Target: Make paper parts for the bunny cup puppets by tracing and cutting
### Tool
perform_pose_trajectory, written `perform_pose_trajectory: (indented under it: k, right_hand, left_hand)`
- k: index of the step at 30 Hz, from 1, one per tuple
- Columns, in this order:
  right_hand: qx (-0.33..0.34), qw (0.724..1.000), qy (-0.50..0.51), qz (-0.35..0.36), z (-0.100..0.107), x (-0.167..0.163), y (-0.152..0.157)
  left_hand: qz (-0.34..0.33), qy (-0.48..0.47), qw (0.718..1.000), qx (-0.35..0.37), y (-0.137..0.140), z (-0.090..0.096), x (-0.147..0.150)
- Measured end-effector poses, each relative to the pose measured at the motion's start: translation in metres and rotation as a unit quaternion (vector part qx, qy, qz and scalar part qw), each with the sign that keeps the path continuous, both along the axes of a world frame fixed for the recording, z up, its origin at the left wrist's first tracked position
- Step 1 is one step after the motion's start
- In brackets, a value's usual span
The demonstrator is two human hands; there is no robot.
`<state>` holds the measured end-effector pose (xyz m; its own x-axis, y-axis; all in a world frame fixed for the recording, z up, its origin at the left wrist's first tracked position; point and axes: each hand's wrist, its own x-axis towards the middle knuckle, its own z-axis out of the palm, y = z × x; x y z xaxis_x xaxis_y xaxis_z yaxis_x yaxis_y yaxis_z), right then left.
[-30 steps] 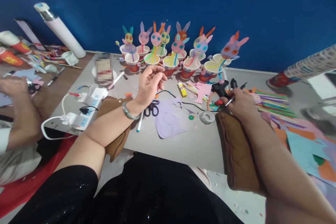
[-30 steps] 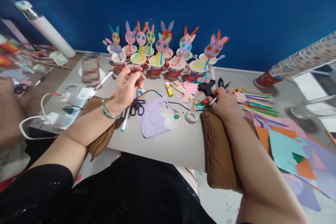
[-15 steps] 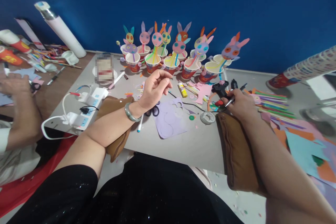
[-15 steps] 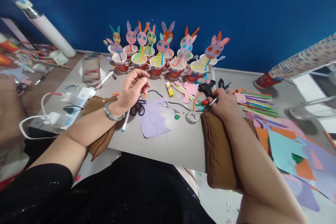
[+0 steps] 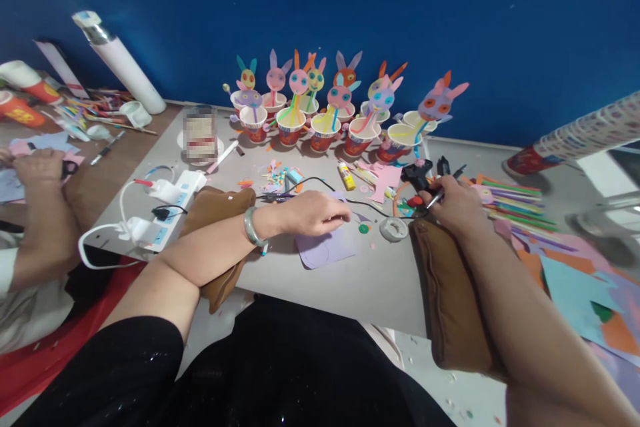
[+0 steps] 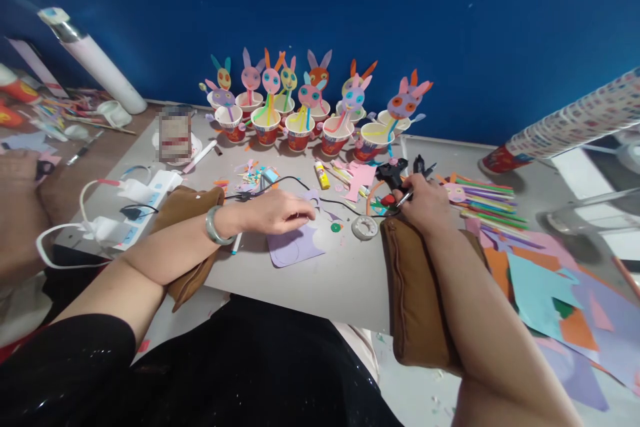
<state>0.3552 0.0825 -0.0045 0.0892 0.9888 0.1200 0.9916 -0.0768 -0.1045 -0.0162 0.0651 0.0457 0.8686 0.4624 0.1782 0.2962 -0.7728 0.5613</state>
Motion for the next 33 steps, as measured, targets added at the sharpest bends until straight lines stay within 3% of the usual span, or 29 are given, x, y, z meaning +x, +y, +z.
perform_pose_trajectory:
  k: [11, 33]
  right_hand:
    - [0.008, 1.000, -0.001, 0.013, 0.0000, 0.0012, -0.0001]
    - [0.024, 0.999, -0.008, 0.048, -0.0036, 0.0062, 0.0010]
  left_hand:
    - [-0.044, 0.129, 0.989, 0.066, -0.0066, -0.0018, -0.0013]
    - [-0.058, 0.194, 0.977, 0.067, -0.0086, 0.0000, -0.0011]
